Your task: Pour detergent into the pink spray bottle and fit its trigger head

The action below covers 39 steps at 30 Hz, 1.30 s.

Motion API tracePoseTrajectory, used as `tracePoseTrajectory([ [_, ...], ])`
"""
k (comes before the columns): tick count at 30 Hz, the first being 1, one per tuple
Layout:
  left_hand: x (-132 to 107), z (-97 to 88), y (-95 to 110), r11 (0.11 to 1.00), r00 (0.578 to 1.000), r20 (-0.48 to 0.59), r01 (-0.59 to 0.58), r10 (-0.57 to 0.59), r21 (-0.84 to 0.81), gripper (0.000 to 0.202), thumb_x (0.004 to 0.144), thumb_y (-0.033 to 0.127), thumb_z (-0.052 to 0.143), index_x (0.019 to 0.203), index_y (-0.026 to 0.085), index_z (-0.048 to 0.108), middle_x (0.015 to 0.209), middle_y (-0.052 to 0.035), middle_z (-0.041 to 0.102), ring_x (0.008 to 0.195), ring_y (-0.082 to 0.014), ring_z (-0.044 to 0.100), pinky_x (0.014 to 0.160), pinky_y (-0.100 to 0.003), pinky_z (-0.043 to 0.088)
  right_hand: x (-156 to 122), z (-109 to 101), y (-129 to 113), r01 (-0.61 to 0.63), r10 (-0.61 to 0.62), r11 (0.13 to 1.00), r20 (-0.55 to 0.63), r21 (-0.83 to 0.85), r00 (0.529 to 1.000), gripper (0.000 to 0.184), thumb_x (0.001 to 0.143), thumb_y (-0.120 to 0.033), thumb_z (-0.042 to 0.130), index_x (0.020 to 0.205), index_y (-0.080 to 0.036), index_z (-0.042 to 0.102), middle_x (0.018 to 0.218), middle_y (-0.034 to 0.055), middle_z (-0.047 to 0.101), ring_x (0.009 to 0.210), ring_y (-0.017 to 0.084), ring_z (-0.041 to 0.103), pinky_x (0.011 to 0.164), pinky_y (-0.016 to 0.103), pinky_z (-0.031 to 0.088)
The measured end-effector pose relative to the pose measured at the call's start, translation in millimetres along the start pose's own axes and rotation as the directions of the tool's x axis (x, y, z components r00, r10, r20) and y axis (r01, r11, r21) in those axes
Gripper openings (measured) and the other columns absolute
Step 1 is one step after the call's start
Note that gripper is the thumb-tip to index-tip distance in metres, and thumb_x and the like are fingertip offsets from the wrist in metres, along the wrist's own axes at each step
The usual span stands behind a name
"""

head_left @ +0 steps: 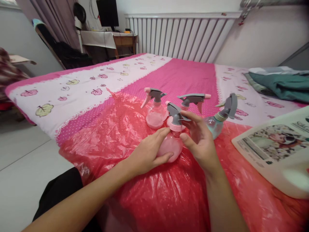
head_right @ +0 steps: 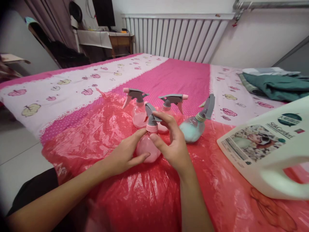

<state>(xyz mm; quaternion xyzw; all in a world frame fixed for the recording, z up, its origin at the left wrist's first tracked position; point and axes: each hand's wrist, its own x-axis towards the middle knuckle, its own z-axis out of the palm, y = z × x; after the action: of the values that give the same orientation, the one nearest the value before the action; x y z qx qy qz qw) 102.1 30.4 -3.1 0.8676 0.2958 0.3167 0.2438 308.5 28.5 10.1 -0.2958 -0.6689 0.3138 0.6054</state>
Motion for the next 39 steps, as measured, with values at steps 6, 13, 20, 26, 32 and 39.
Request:
tracePoseTrajectory([
  [6, -0.5, -1.1, 1.8, 1.0, 1.0, 0.017, 0.017, -0.017, -0.005, 0.071, 0.1, 0.036, 0.065, 0.161, 0.026, 0.03, 0.161, -0.0177, 0.052, 0.146, -0.0359, 0.055, 0.118, -0.056, 0.048, -0.3, 1.0, 2.4, 0.001, 0.004, 0.998, -0.085, 0.061, 0.996, 0.031, 0.099, -0.037, 0.072, 0.128, -0.032, 0.064, 0.128, 0.0024, 0.065, 0.124, 0.02, 0.065, 0.113, 0.04, 0.053],
  [13, 0.3, -0.6, 0.9, 1.0, 1.0, 0.015, 0.017, -0.016, -0.015, 0.07, 0.1, 0.038, 0.066, 0.16, 0.024, 0.033, 0.16, -0.0182, 0.053, 0.144, -0.0366, 0.057, 0.117, -0.056, 0.049, -0.3, 4.1, 1.8, 0.02, -0.012, 0.984, -0.048, 0.175, 0.999, 0.03, 0.096, -0.033, 0.076, 0.124, -0.033, 0.064, 0.131, 0.0026, 0.058, 0.118, 0.018, 0.065, 0.11, 0.04, 0.055],
  [20, 0.7, 0.0, 1.0, 1.0, 1.0, 0.016, 0.016, -0.016, 0.002, 0.07, 0.099, 0.037, 0.067, 0.159, 0.023, 0.032, 0.16, -0.0191, 0.053, 0.144, -0.0371, 0.057, 0.116, -0.057, 0.05, 3.6, 4.3, -3.2, 0.066, -0.041, 0.969, -0.108, 0.236, 0.993, 0.015, 0.097, -0.032, 0.075, 0.106, -0.027, 0.065, 0.117, 0.0027, 0.055, 0.105, 0.016, 0.068, 0.097, 0.036, 0.06],
  [26, 0.6, -0.9, 1.8, 1.0, 0.999, 0.03, 0.023, -0.023, 0.011, 0.07, 0.1, 0.038, 0.066, 0.159, 0.023, 0.031, 0.161, -0.019, 0.052, 0.147, -0.0364, 0.055, 0.118, -0.057, 0.049, 0.1, 3.1, -4.6, 0.044, -0.019, 0.976, -0.12, 0.213, 0.993, 0.008, 0.101, -0.032, 0.07, 0.106, -0.029, 0.066, 0.119, 0.0006, 0.057, 0.102, 0.013, 0.065, 0.094, 0.031, 0.056],
  [32, -0.4, 0.9, 0.6, 0.999, 1.0, 0.019, 0.021, -0.022, 0.041, 0.068, 0.101, 0.041, 0.064, 0.159, 0.022, 0.033, 0.16, -0.02, 0.053, 0.143, -0.0375, 0.058, 0.116, -0.056, 0.051, -2.6, 1.2, 0.3, -0.011, 0.058, 0.977, -0.217, 0.214, 0.974, 0.007, 0.104, -0.032, 0.065, 0.105, -0.028, 0.07, 0.117, 0.0013, 0.063, 0.114, 0.014, 0.061, 0.106, 0.032, 0.049],
  [39, 0.8, 0.3, 2.1, 1.0, 0.999, 0.024, 0.027, -0.027, 0.012, 0.071, 0.1, 0.036, 0.067, 0.16, 0.025, 0.03, 0.161, -0.0187, 0.052, 0.145, -0.0362, 0.056, 0.118, -0.056, 0.049, 2.7, -2.6, -0.7, 0.124, -0.097, 0.987, -0.236, 0.105, 0.967, 0.018, 0.102, -0.039, 0.069, 0.093, -0.024, 0.074, 0.101, 0.0024, 0.066, 0.103, 0.014, 0.065, 0.096, 0.028, 0.052],
])
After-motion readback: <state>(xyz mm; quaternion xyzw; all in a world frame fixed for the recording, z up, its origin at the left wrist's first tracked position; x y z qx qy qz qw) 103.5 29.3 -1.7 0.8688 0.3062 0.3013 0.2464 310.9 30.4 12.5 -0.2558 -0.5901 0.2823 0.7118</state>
